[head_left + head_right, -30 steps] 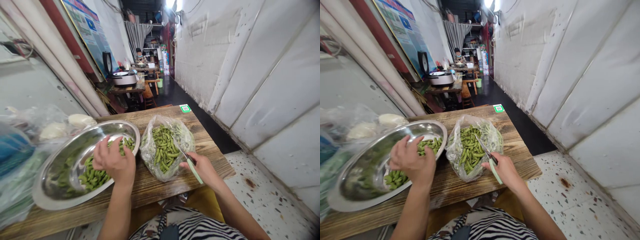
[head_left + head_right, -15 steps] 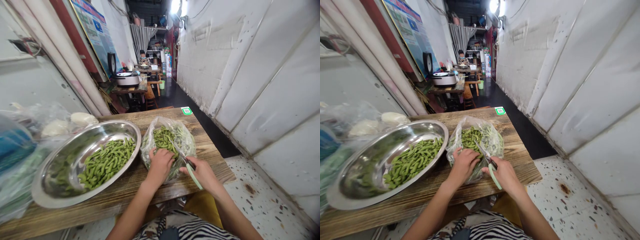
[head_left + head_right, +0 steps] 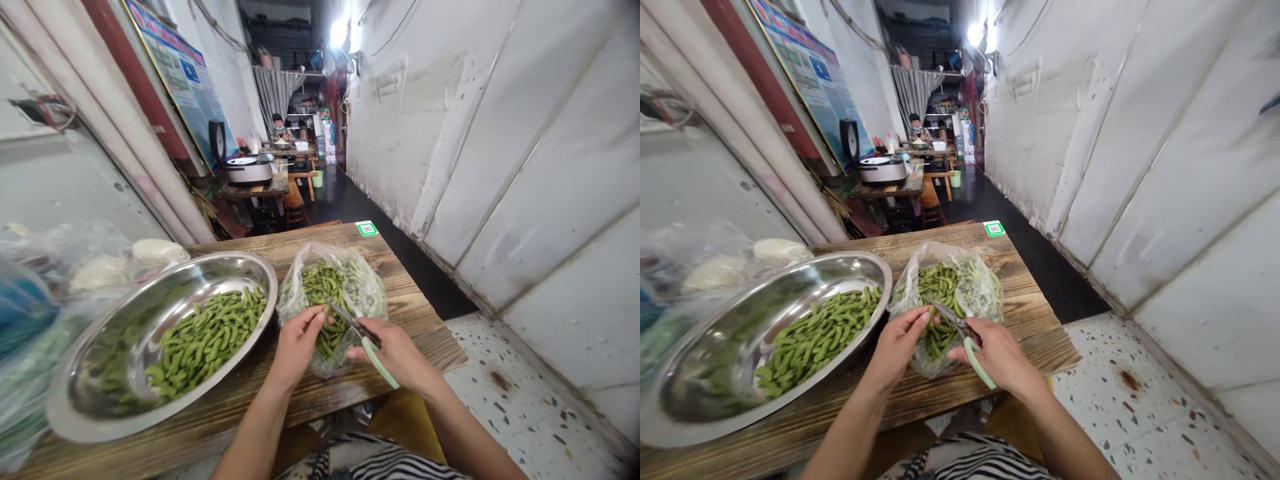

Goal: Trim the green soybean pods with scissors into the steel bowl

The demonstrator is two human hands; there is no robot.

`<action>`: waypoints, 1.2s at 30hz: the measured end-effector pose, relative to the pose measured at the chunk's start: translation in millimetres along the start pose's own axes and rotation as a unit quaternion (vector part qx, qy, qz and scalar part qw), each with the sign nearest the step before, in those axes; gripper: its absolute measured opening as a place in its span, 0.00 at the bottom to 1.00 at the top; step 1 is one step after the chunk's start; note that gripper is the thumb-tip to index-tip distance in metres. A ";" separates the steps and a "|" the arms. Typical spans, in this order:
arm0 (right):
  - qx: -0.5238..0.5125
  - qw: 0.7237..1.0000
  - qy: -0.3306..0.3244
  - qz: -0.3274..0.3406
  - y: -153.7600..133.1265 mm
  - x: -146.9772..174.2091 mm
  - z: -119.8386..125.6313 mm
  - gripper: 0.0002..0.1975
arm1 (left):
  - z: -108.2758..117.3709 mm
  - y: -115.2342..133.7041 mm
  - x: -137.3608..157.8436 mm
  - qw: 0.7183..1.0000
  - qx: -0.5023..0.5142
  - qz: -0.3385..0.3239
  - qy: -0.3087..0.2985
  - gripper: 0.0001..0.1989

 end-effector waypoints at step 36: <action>0.041 0.999 -0.007 0.006 -4.8 -2.4 -3.3 0.19 | -5.2 11.2 1.2 0.885 0.410 0.221 -0.002 0.07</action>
Point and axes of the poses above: each hand's wrist, its own x-axis away from the middle knuckle, its own z-axis out of the back of the hand, y = z × x, the point moved 2 cm from there along -x, towards the middle knuckle, and after that the axes turned 8 degrees about -x, right-handed, at the moved point
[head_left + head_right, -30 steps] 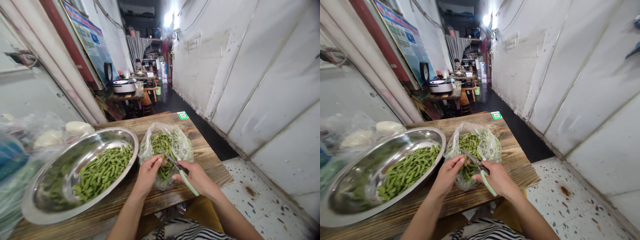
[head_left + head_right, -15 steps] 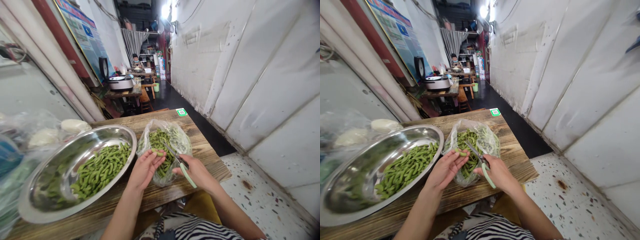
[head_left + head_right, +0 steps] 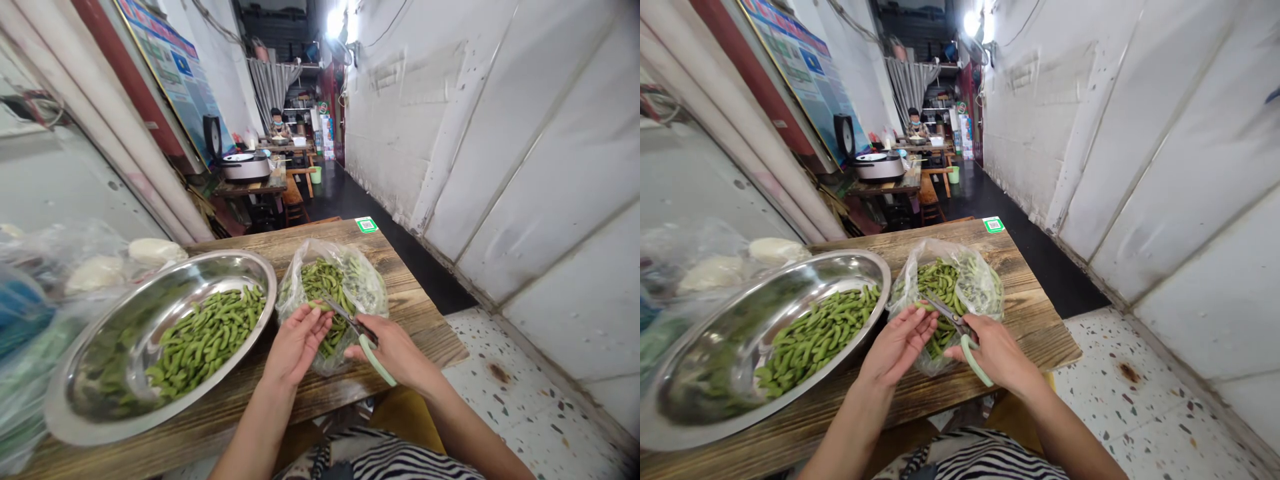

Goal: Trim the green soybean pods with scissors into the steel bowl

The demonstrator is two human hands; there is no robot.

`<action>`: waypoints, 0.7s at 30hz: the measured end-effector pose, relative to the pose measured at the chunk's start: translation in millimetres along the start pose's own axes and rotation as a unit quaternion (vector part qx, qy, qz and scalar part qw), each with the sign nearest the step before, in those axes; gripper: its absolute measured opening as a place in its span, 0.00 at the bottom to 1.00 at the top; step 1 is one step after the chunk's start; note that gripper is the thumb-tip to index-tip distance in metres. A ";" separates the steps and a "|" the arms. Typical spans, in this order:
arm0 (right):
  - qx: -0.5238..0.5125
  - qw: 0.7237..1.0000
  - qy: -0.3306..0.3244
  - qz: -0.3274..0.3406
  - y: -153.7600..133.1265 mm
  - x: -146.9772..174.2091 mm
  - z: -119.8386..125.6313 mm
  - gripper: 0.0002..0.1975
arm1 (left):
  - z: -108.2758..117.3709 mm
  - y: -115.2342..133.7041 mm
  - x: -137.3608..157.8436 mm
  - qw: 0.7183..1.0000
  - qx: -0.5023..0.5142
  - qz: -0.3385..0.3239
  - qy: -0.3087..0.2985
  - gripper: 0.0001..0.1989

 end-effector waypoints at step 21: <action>0.029 0.999 0.014 0.029 1.1 1.9 3.6 0.25 | -2.2 -8.6 4.1 1.000 0.028 -0.004 0.000 0.07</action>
Point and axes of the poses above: each hand's wrist, its own x-axis away from the middle knuckle, its own z-axis out of the back of the hand, y = z × x, the point moved 2 cm from there along -x, towards the middle knuckle, and after that the axes turned 8 degrees about -x, right-handed, at the moved point
